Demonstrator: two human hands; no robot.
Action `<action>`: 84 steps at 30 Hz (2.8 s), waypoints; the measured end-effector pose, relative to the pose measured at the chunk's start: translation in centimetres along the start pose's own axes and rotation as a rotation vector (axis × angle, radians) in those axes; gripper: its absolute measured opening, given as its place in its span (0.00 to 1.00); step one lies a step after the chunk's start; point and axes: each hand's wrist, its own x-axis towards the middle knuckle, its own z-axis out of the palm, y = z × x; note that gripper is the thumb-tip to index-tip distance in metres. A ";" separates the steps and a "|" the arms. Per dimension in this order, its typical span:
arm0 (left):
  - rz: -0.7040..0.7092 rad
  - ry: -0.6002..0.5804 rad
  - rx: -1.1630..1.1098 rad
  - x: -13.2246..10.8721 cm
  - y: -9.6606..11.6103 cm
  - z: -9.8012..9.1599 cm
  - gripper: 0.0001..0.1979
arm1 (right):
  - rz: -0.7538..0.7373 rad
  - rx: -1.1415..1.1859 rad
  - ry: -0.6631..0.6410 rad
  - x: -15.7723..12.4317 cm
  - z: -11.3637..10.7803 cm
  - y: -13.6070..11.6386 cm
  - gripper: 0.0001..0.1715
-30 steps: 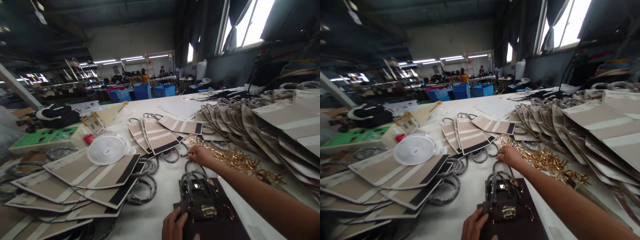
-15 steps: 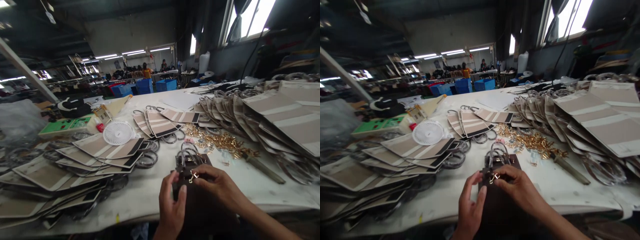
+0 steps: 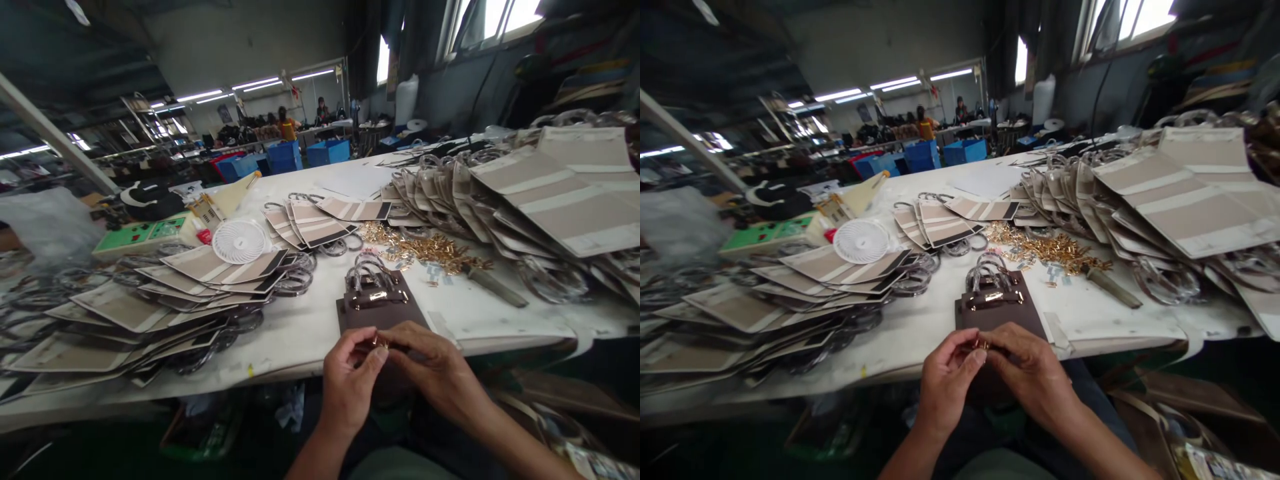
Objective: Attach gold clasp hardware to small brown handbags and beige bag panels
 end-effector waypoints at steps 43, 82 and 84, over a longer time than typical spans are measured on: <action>-0.079 -0.049 -0.084 -1.6 -0.3 0.1 0.20 | 0.250 0.142 0.049 -2.0 -0.5 -0.7 0.11; 0.216 -0.132 0.326 -1.5 0.3 -0.7 0.09 | 0.294 0.219 -0.032 -2.7 -0.4 0.0 0.14; 0.227 -0.131 0.329 -1.6 0.3 -0.6 0.08 | 0.268 0.238 -0.049 -2.7 -0.6 -0.1 0.14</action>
